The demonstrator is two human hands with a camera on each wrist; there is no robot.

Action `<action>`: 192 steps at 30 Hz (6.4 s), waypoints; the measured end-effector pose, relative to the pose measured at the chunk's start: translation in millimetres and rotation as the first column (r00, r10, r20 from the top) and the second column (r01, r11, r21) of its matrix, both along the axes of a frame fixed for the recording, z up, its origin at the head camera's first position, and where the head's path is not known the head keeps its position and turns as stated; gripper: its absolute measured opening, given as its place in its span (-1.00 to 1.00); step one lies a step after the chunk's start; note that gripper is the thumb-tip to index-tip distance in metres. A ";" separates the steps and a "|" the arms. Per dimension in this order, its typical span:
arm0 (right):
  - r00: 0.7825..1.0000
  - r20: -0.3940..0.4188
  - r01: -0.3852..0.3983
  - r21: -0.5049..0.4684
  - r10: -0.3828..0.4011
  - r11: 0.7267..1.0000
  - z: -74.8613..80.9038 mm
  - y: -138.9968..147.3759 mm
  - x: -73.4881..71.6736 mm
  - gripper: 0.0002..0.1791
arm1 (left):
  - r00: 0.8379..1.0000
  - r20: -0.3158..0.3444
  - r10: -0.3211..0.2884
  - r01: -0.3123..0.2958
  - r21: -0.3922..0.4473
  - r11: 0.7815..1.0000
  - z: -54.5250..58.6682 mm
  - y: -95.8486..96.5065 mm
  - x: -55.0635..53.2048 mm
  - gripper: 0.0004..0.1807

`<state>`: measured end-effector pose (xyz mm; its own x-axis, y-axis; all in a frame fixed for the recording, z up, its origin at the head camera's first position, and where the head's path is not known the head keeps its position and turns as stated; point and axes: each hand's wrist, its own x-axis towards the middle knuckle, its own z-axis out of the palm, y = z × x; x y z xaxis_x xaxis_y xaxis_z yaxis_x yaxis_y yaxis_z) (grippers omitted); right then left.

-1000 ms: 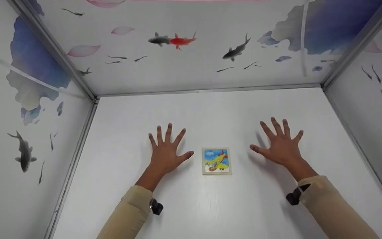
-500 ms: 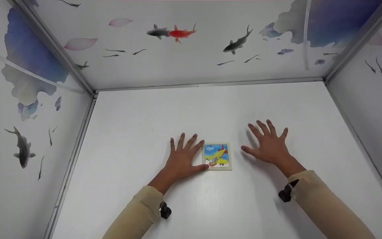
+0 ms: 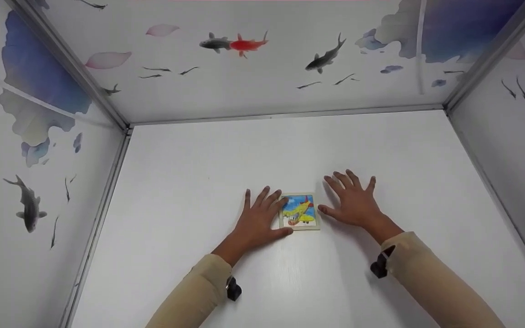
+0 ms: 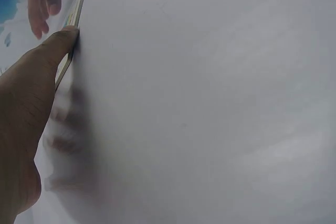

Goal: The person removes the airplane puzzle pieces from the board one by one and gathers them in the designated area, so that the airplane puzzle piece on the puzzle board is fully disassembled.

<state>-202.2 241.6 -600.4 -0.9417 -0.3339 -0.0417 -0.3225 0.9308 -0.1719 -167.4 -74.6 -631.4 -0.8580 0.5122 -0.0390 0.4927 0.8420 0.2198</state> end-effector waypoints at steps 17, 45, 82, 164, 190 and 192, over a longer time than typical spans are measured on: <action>0.993 -0.024 -0.114 -0.116 0.112 0.987 1.3 -49.4 1.1 -0.46 | 1.000 0.003 -0.025 0.025 -0.002 1.000 -3.0 8.5 1.3 -0.30; 0.981 0.143 -0.099 -0.195 0.129 0.976 14.6 -96.1 -7.7 -0.49 | 0.998 0.029 -0.061 0.060 0.025 0.998 -4.9 9.8 1.3 -0.29; 0.976 0.151 -0.095 -0.351 0.156 0.932 6.5 -97.7 -13.8 -0.66 | 0.999 0.022 -0.046 0.045 0.041 0.998 -9.0 7.5 1.9 -0.30; 0.987 -0.087 -0.149 -0.217 0.133 0.965 -11.9 49.4 -19.8 -0.67 | 0.993 0.101 -0.060 0.041 0.188 0.981 -3.7 2.0 -0.1 -0.34; 0.995 -0.068 -0.087 -0.241 0.073 0.967 1.3 8.7 -28.8 -0.65 | 0.995 0.083 -0.050 0.036 0.167 0.985 -0.1 -1.2 -3.0 -0.34; 0.994 -0.073 -0.096 -0.244 0.080 0.965 1.7 -2.3 -26.7 -0.67 | 0.995 0.080 -0.051 0.038 0.164 0.986 -0.4 -0.4 -3.1 -0.34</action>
